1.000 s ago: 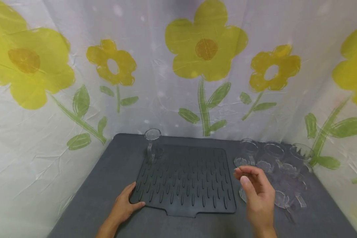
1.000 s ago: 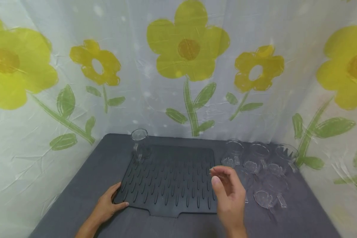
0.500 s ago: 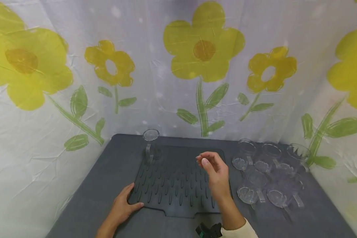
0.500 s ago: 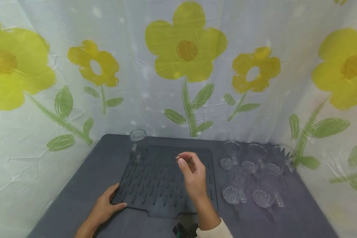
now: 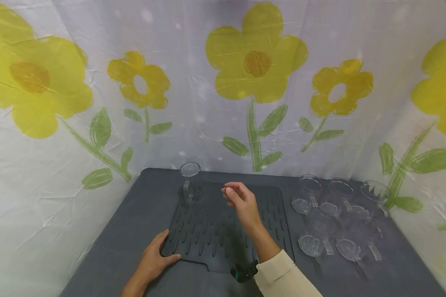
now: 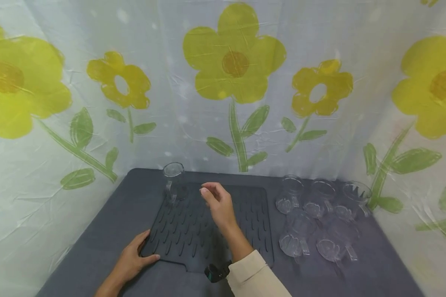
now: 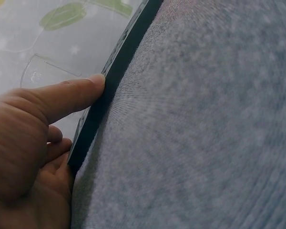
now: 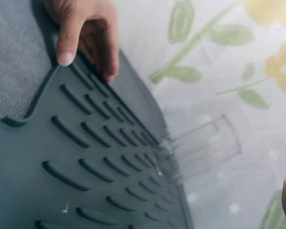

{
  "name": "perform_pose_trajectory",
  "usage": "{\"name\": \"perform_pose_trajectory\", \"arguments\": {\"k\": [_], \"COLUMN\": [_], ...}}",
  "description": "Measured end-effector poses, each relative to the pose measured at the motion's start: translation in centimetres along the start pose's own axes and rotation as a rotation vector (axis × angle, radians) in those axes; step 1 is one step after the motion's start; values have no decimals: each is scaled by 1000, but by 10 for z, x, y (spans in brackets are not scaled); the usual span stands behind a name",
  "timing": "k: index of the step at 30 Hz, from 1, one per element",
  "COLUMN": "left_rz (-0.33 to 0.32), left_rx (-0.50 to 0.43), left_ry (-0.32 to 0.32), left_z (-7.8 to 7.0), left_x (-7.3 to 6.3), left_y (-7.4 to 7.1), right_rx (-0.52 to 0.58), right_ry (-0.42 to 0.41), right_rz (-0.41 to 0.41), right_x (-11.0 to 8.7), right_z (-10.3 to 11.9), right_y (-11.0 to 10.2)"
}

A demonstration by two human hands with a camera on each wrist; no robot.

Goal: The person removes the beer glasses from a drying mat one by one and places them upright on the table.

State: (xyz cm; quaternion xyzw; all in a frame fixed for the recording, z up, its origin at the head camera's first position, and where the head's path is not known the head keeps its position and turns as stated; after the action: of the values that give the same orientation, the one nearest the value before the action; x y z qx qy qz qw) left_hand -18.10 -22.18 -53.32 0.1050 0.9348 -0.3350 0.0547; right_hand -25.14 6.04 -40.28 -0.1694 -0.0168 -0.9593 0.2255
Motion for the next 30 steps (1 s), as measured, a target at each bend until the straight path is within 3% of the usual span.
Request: {"name": "perform_pose_trajectory", "arguments": {"k": [14, 24, 30], "left_rz": [-31, -18, -20], "left_rx": [34, 18, 26], "left_ry": [14, -15, -24], "left_z": [-3, -2, -3], "left_x": [-1, -3, -1], "left_y": [2, 0, 1], "right_rx": [-45, -59, -94], "right_ry": [160, 243, 251], "right_rz": [169, 184, 191], "right_x": [28, 43, 60], "right_z": [-10, -41, -74], "right_y": [27, 48, 48]}}
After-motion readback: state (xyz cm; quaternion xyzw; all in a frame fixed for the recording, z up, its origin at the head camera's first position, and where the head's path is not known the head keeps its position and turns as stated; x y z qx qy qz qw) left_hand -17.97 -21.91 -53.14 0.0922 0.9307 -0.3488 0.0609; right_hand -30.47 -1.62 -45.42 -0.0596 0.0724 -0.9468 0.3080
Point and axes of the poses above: each hand's wrist, its own x-axis towards the middle knuckle, its own y-axis out of the palm, z = x × y, the point moved 1 cm from there along x, towards the middle knuckle, and after that the axes turned 15 degrees about z, right-handed, at the moved point
